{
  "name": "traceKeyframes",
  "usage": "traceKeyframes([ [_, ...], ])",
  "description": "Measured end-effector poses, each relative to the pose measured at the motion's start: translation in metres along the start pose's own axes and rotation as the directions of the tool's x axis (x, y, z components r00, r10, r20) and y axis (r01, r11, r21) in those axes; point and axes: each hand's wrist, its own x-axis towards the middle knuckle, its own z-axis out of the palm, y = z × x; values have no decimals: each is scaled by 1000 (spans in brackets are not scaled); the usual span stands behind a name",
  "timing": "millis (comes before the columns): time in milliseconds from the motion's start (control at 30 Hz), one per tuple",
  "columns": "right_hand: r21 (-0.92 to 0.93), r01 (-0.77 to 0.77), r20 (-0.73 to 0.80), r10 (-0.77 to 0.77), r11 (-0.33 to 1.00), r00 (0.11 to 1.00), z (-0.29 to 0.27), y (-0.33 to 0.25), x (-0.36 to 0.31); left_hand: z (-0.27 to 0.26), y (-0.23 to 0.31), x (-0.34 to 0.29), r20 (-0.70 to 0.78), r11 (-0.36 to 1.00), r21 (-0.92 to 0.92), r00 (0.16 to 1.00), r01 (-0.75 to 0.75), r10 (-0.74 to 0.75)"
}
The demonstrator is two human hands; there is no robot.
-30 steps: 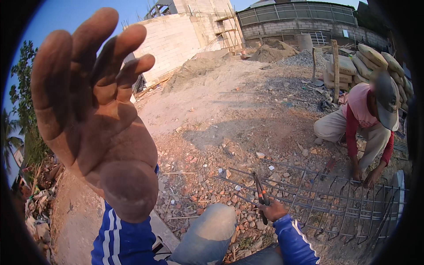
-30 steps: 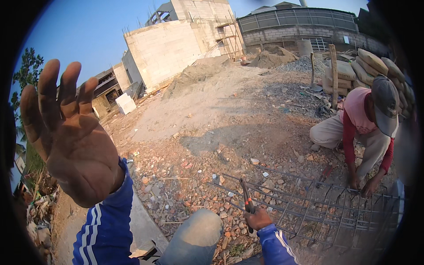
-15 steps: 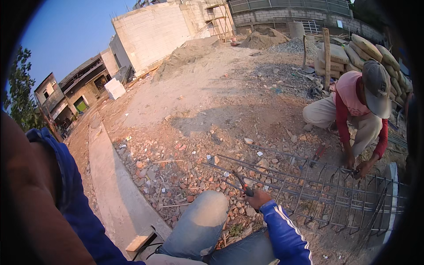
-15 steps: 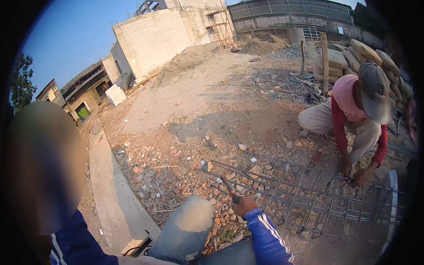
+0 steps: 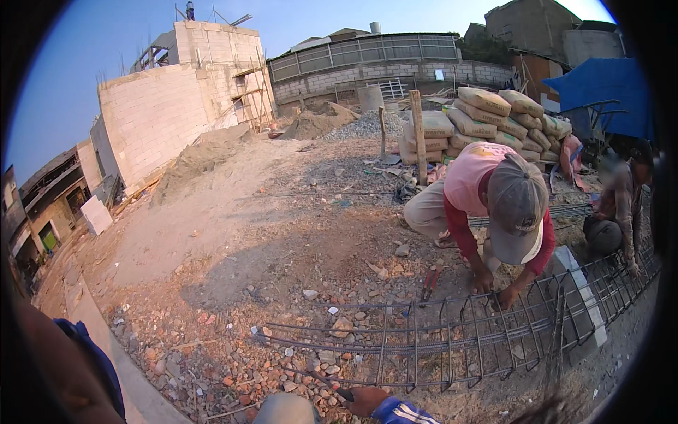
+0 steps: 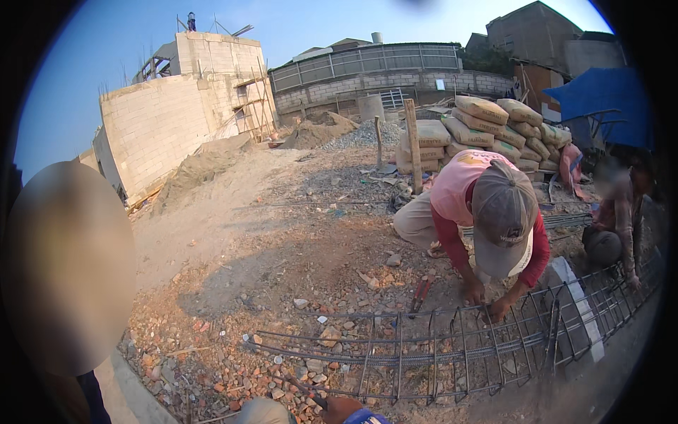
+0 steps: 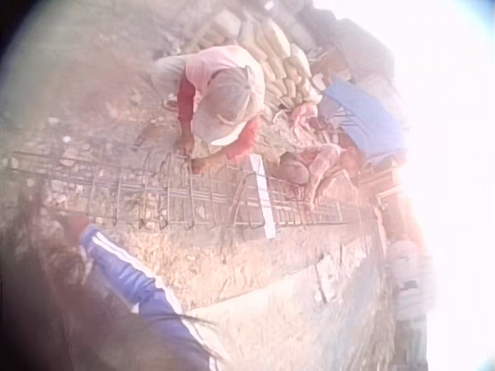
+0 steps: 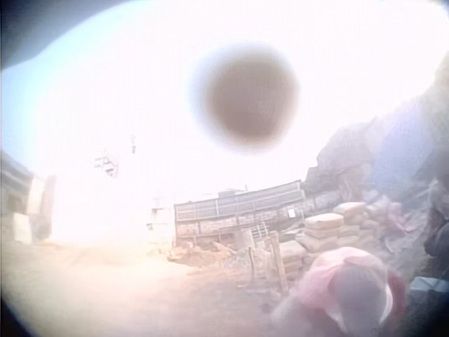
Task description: The person ties individual rebar rods together with wire to assemble a cage structure, using pliers to twist and cut the wire.
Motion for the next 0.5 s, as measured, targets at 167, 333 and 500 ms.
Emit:
traceKeyframes([
  [167, -70, 131, -136, -139, 989, 981, 16, -23, -5, 4, 3, -36, -4, 999, -54, 1000, 8, -8],
  [333, -121, 105, -258, -133, 987, 957, 21, -25, -6, 22, -1, -51, -69, 991, -120, 996, -56, 48],
  [500, -92, 30, -75, -37, 995, 997, 11, -25, 0, 39, -4, -58, -109, 975, -158, 984, -158, 142],
])
